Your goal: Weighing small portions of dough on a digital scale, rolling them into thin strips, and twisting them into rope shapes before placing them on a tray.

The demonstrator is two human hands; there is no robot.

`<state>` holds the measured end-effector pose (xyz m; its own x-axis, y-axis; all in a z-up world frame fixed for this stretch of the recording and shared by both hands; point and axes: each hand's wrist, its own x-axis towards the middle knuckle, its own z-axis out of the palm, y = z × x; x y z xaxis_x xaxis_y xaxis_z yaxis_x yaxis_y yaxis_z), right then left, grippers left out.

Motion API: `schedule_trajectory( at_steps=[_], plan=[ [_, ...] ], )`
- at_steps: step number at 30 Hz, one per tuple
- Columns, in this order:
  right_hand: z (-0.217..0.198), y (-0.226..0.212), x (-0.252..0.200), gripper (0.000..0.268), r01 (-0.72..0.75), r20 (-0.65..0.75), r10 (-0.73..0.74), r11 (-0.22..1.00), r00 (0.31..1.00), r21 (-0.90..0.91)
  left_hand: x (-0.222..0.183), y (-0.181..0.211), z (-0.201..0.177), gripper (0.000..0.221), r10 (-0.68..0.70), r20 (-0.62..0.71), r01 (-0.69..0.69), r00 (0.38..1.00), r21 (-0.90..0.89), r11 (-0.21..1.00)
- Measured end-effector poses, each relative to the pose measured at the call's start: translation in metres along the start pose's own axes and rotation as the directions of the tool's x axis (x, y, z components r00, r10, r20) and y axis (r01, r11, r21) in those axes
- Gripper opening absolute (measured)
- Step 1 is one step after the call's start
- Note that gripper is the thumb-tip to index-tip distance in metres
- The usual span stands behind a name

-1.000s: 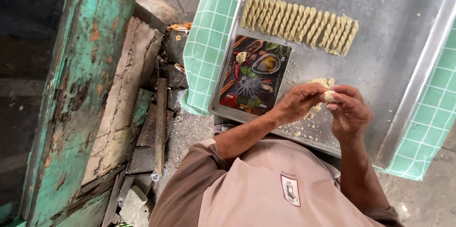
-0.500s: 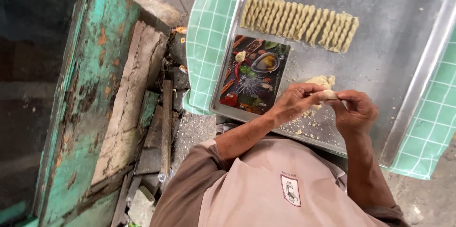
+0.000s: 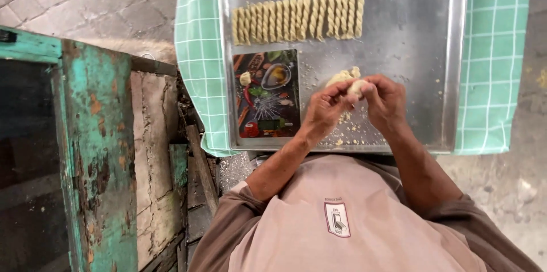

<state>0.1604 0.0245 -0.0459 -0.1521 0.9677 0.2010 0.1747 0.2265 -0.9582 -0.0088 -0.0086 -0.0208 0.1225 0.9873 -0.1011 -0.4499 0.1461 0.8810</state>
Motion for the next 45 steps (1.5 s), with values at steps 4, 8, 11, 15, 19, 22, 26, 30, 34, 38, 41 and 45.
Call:
schedule_trajectory(
  at_steps=[4, 8, 11, 15, 19, 22, 26, 30, 34, 38, 41, 45],
  plan=[
    [0.008, -0.011, -0.002, 0.031, -0.05, -0.047, 0.055, 0.993, 0.997, 0.107, 0.01, -0.012, -0.011, 0.03, 0.134, -0.096, -0.115, 0.986, 0.186, 0.976],
    [0.008, -0.031, 0.0, 0.022, -0.08, -0.053, 0.091, 0.981, 0.994, 0.175, 0.013, -0.003, -0.007, 0.019, 0.255, -0.066, -0.212, 0.965, 0.382, 0.9],
    [0.003, -0.024, 0.001, 0.016, -0.057, -0.081, 0.075, 0.978, 0.994, 0.201, 0.01, 0.011, -0.002, 0.022, 0.195, -0.005, -0.188, 0.981, 0.237, 0.953],
    [0.006, -0.016, -0.001, 0.014, -0.043, -0.126, 0.076, 0.969, 0.989, 0.245, 0.014, -0.005, -0.009, 0.024, 0.157, -0.02, -0.152, 0.987, 0.155, 0.976],
    [0.009, -0.027, -0.001, 0.026, -0.061, -0.063, 0.079, 0.968, 0.995, 0.244, 0.016, -0.009, -0.01, 0.041, 0.142, -0.039, -0.137, 0.989, 0.102, 0.985],
    [0.003, -0.022, 0.0, 0.026, -0.112, 0.001, 0.115, 0.964, 0.993, 0.239, 0.019, -0.011, -0.01, 0.035, 0.168, -0.025, -0.163, 0.986, 0.121, 0.979],
    [-0.003, -0.001, -0.001, 0.016, -0.22, 0.078, 0.206, 0.94, 0.975, 0.261, 0.022, -0.007, -0.013, 0.02, 0.112, -0.013, -0.11, 0.994, 0.117, 0.987],
    [0.0, -0.018, 0.008, 0.037, -0.204, 0.03, 0.204, 0.936, 0.979, 0.288, 0.022, -0.004, -0.014, 0.017, -0.014, 0.013, 0.014, 1.0, 0.018, 1.0],
    [-0.006, 0.001, 0.009, 0.037, 0.155, 0.079, -0.161, 0.984, 0.984, 0.083, 0.019, 0.005, -0.006, 0.02, -0.153, 0.014, 0.153, 0.988, -0.17, 0.974],
    [-0.008, -0.002, 0.015, 0.024, 0.24, 0.016, -0.249, 0.947, 0.968, 0.214, 0.013, -0.005, -0.008, 0.026, -0.111, 0.068, 0.12, 0.992, -0.149, 0.981],
    [-0.008, -0.009, 0.013, 0.022, 0.193, 0.003, -0.199, 0.953, 0.98, 0.233, 0.013, 0.009, 0.003, 0.025, -0.035, 0.08, 0.034, 0.996, 0.016, 0.999],
    [0.002, -0.009, 0.008, 0.032, 0.124, -0.051, -0.114, 0.945, 0.992, 0.304, 0.019, -0.009, -0.007, 0.023, -0.01, 0.05, 0.002, 0.999, 0.159, 0.987]
  ],
)
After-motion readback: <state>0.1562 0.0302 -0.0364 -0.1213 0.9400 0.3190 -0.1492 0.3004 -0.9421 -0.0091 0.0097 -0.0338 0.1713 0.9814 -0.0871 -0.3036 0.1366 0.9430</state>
